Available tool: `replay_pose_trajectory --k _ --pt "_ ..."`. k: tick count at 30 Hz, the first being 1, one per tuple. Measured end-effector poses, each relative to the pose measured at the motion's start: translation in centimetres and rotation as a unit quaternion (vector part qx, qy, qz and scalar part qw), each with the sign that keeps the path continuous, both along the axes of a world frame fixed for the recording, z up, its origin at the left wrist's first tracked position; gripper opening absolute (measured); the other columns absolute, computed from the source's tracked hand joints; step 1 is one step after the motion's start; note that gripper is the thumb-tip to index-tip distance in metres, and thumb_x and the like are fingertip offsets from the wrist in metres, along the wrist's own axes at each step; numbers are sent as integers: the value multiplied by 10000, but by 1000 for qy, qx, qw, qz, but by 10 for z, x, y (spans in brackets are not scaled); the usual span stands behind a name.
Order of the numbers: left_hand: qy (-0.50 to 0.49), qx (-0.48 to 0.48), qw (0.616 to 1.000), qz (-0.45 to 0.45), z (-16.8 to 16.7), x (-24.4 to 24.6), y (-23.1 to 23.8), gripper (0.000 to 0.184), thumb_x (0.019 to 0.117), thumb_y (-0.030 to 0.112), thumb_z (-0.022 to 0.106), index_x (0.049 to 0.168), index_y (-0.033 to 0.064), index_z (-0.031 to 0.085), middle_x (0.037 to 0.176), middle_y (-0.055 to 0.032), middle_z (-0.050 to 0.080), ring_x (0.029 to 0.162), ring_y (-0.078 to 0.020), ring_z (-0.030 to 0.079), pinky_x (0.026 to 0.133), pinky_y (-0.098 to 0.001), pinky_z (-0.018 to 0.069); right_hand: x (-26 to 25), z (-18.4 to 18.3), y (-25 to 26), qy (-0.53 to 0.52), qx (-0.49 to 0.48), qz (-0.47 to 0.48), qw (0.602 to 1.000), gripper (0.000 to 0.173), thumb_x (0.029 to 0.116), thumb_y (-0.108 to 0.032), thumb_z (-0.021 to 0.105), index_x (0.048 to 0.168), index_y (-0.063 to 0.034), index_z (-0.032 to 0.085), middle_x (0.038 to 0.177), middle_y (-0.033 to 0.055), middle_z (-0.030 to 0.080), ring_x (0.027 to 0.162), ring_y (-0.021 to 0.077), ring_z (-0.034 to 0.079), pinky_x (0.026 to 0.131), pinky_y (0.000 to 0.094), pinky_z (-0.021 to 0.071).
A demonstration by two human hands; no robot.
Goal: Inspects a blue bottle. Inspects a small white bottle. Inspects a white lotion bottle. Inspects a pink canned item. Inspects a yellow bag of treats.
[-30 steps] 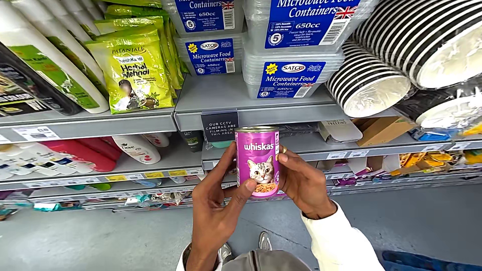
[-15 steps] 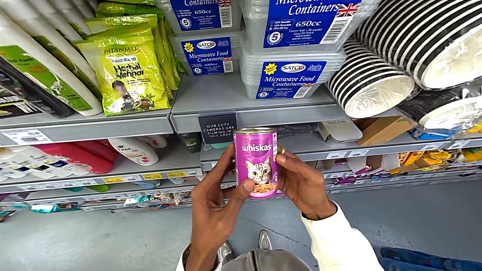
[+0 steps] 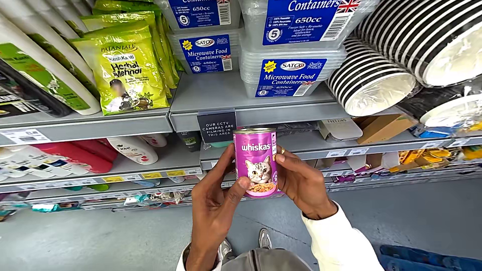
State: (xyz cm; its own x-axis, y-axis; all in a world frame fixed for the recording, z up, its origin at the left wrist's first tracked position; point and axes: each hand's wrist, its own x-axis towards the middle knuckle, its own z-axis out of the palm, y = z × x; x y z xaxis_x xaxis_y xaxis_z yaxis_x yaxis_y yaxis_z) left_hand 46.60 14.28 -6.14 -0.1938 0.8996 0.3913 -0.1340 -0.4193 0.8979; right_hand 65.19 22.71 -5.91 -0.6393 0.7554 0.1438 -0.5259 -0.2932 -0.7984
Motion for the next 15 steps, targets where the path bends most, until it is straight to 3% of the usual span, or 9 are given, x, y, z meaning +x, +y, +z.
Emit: replay_pose_trajectory --k 15 --pt "-35 -11 999 -16 -3 -2 -3 494 1022 225 604 1499 113 537 1505 -160 524 1253 -324 625 923 -410 613 1 1 -5 -14 -5 -6 1000 453 1002 -372 620 1406 -167 600 1163 138 707 949 178 738 758 306 634"
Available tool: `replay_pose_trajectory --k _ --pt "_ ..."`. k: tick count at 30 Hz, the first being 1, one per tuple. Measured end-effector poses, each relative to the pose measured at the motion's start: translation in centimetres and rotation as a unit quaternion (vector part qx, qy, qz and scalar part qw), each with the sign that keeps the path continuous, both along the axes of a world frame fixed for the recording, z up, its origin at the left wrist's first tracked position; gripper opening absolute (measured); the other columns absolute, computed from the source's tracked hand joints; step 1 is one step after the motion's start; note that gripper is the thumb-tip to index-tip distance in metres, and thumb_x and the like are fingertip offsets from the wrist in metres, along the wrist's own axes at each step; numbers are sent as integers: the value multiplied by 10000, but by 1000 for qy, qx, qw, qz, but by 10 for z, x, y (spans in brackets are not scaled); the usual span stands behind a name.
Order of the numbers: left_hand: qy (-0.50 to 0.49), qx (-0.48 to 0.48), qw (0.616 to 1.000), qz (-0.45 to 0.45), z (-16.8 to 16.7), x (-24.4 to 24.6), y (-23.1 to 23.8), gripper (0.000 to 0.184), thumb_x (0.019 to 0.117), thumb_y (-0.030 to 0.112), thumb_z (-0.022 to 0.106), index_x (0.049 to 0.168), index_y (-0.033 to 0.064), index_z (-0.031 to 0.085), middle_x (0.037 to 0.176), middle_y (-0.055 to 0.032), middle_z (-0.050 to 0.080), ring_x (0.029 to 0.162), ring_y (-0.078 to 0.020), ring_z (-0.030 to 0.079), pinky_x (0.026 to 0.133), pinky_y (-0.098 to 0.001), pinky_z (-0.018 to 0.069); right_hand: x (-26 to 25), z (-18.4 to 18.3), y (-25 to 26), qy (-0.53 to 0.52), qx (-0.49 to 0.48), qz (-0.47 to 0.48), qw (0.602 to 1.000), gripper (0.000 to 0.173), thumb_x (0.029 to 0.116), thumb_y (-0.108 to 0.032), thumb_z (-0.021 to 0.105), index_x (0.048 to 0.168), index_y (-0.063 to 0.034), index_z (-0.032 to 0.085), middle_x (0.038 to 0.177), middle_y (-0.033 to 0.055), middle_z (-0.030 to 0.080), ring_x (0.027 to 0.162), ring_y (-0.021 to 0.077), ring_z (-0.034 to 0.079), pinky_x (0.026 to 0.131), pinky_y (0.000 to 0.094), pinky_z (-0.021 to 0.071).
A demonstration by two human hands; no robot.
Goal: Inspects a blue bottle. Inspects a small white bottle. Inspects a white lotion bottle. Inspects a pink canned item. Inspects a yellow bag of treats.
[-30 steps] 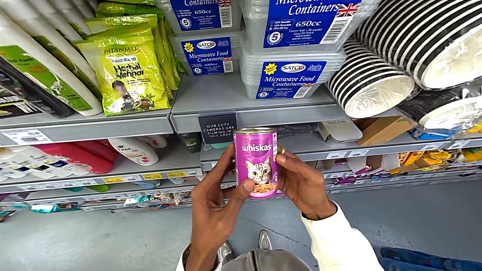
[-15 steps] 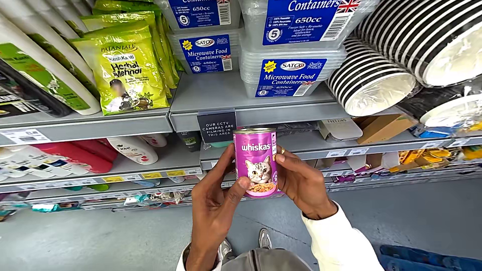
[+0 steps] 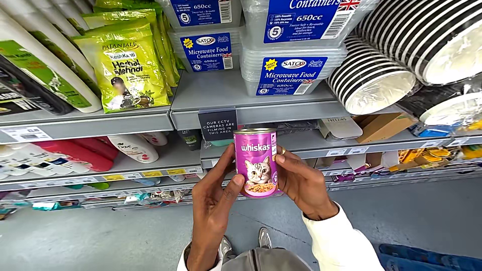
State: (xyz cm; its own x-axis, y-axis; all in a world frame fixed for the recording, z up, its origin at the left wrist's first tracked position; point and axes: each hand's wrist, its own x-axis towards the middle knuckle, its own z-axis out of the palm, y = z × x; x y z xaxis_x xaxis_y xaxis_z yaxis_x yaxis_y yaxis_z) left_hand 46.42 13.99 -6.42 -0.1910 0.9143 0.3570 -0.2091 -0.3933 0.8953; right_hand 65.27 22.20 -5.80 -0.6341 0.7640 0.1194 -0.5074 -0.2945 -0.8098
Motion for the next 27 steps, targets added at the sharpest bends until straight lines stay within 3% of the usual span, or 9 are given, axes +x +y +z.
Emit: replay_pose_trajectory --k 13,21,27 --pt "12 8 1000 12 -4 0 -4 518 990 212 666 1486 115 553 1470 -169 557 1189 -309 666 908 -373 619 0 -5 -6 0 -5 -3 1000 439 1010 -363 610 1406 -174 604 1153 123 712 933 157 736 757 284 628" --pt "30 -18 999 28 -3 1 -7 610 949 220 724 1518 142 518 1465 -135 567 1247 -313 634 890 -410 637 -1 -12 -9 -8 -1 3 1000 469 988 -353 659 1419 -178 596 1188 127 701 959 175 736 777 312 635" --pt "22 -34 998 55 -10 0 -10 634 933 185 740 1521 133 510 1364 -161 637 1154 -307 685 867 -384 639 0 -14 -9 -103 91 15 990 551 1027 -321 613 1546 -217 458 1320 131 649 1047 228 716 771 350 643"
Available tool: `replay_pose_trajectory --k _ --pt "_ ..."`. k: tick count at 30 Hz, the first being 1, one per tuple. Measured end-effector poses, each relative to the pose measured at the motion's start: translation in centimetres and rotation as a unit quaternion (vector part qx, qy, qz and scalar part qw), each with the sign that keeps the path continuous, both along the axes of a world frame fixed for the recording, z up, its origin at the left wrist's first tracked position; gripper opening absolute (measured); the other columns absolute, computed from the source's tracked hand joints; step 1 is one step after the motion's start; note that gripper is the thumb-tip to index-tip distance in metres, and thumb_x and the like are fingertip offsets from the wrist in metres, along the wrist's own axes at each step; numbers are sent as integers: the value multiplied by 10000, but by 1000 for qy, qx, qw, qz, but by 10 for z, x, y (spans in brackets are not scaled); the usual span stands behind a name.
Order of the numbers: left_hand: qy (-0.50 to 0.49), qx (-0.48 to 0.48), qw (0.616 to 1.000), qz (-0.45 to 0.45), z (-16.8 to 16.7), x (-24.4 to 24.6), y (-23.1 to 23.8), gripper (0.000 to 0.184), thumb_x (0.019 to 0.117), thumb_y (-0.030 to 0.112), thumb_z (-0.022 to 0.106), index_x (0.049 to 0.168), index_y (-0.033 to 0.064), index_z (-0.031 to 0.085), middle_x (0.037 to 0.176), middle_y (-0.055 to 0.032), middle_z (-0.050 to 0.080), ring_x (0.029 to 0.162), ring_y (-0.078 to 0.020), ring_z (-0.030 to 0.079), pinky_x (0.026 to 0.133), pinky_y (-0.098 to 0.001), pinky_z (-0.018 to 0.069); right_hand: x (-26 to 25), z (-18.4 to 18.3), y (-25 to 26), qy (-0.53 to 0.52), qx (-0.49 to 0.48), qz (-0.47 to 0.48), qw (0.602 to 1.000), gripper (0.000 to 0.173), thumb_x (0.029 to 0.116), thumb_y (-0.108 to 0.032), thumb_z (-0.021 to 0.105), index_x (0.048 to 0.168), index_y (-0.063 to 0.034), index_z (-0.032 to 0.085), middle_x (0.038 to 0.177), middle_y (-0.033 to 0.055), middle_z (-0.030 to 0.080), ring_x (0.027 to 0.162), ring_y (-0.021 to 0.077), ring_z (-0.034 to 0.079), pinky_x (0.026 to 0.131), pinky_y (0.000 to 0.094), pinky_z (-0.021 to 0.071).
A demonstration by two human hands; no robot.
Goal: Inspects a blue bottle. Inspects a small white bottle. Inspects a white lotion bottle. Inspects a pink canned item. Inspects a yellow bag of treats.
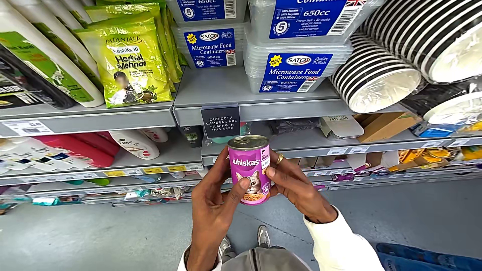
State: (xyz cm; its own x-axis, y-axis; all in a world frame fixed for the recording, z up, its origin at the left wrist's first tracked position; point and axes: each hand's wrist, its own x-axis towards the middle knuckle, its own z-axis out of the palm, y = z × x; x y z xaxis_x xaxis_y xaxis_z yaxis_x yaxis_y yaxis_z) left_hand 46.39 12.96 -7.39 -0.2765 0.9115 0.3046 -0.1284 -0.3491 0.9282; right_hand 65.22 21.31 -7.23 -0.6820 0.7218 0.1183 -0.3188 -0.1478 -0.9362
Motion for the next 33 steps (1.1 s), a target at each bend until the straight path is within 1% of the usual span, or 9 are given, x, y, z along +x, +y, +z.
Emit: replay_pose_trajectory --k 4,9,15,18,22,26,29,31,33 --pt "-1 -7 1000 18 -1 1 -2 646 913 146 761 1513 119 521 1347 -158 650 1147 -306 690 866 -388 642 1 9 -4 -68 33 -18 997 562 1041 -245 579 1578 -200 418 1387 102 619 1128 249 691 835 385 642" --pt "-10 -20 999 37 -1 1 -2 661 891 121 775 1506 130 535 1354 -145 650 1141 -301 693 842 -387 647 -2 9 -7 -109 91 -61 988 557 1057 -212 536 1595 -187 394 1457 68 581 1202 226 658 979 376 591" --pt "-10 -44 999 30 -4 -1 -4 682 889 143 783 1518 135 520 1343 -143 656 1151 -305 687 871 -394 641 -3 4 -7 -95 72 -60 991 560 1047 -181 560 1587 -179 410 1425 93 602 1155 245 681 920 369 616" --pt "15 -88 996 15 -14 -3 -10 748 866 234 817 1512 52 487 1327 -149 658 1152 -287 686 867 -387 646 -2 -14 -11 -93 70 -54 992 560 1030 -176 611 1565 -159 446 1389 116 622 1140 259 685 912 388 623" --pt "67 -155 986 9 -46 -3 -27 803 847 287 829 1439 -111 461 1273 -164 679 1116 -236 707 868 -373 652 -1 -53 -31 -99 40 -33 994 629 1020 -181 634 1546 41 371 1427 156 595 1207 266 662 953 410 614" --pt "60 -238 969 5 -98 0 -37 711 811 301 855 1341 -70 557 1147 -118 740 1029 -208 739 895 -379 640 1 -98 -45 -149 -33 0 988 648 1016 -168 636 1572 0 346 1438 113 598 1185 234 676 937 403 619" --pt "26 -262 965 19 -136 1 -36 651 776 239 872 1286 -67 606 1097 -132 753 986 -220 752 870 -377 648 -2 -130 -45 -192 -87 25 977 665 1030 -204 606 1600 -49 303 1448 101 586 1185 210 671 942 392 607" --pt "25 -258 965 33 -155 1 -31 650 766 215 875 1279 -76 603 1092 -139 754 987 -220 751 879 -372 644 -7 -146 -41 -187 -96 35 977 665 1039 -187 561 1611 -40 255 1487 114 542 1239 189 632 1008 368 563" --pt "45 -262 963 49 -167 0 -28 697 749 237 882 1299 -80 595 1096 -134 754 986 -203 752 866 -359 649 -13 -160 -37 -167 -87 42 981 666 1040 -170 535 1607 -1 229 1541 132 479 1346 178 548 1129 351 468"
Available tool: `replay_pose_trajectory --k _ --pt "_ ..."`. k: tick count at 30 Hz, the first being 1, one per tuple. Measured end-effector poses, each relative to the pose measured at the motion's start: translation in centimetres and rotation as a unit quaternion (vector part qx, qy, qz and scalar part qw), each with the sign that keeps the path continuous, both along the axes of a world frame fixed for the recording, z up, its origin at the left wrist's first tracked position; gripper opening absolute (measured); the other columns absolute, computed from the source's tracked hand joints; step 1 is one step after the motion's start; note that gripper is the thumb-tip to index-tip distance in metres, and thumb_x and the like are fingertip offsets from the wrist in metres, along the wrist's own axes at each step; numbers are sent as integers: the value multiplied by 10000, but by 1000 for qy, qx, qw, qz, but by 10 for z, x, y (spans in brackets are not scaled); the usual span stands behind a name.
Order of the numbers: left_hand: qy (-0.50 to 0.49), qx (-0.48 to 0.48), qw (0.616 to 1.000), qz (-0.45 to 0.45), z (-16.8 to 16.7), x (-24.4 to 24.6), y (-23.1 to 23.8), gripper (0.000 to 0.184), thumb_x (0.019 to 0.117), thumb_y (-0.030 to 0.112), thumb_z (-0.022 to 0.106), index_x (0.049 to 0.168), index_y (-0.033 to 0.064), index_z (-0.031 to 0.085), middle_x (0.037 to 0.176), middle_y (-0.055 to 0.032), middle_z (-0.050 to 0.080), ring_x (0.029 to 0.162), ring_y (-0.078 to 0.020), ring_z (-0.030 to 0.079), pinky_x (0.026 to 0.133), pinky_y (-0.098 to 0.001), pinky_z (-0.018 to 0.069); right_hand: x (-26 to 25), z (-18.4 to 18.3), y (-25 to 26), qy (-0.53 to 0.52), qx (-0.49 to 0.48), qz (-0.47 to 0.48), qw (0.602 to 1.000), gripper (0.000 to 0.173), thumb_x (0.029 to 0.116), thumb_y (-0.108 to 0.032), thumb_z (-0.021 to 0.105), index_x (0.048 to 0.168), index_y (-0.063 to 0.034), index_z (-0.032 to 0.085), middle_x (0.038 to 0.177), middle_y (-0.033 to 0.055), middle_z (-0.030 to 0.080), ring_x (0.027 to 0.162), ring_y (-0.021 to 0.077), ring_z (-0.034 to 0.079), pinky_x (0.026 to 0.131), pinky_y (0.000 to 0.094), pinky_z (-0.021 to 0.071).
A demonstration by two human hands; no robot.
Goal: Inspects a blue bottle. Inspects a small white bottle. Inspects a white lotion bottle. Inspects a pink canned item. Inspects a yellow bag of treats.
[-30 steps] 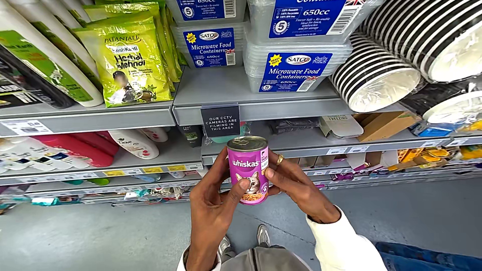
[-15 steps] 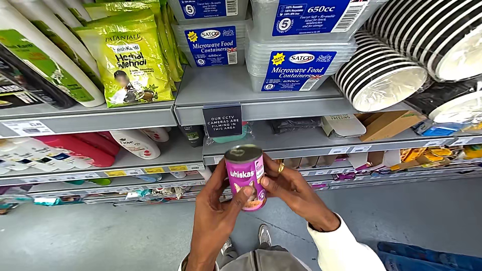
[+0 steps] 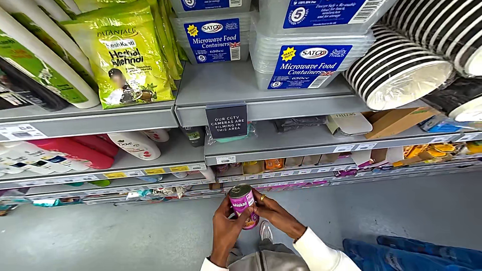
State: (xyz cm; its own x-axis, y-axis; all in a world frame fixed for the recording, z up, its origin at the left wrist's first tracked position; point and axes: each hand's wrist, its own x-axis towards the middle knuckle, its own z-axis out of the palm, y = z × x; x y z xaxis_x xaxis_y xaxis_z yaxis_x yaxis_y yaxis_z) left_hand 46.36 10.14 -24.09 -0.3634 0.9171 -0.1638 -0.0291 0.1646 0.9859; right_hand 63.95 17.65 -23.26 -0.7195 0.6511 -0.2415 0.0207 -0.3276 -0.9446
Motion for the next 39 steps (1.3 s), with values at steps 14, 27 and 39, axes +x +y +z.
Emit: replay_pose_trajectory --k 14,27,39 --pt "119 -25 993 -4 -34 -39 24 827 768 179 801 1476 -74 457 1257 -183 686 1112 -191 701 987 -347 568 -80 -32 30 -179 138 -145 963 862 718 -492 890 1365 -14 579 1147 47 745 1061 96 714 970 289 583" --pt "173 -63 983 28 -57 -56 60 691 908 174 764 1483 -51 453 1385 -231 598 1242 -298 631 1009 -451 552 -136 -77 90 -226 147 -223 937 745 761 -463 877 1273 8 609 1158 131 714 1114 184 684 1022 377 538" --pt "125 -66 990 11 -51 -69 28 726 905 106 757 1522 -33 399 1276 -202 678 1122 -242 711 935 -385 608 -168 -76 110 -287 218 -205 910 630 880 -304 814 1367 28 592 1389 239 589 1358 330 518 1175 481 367"
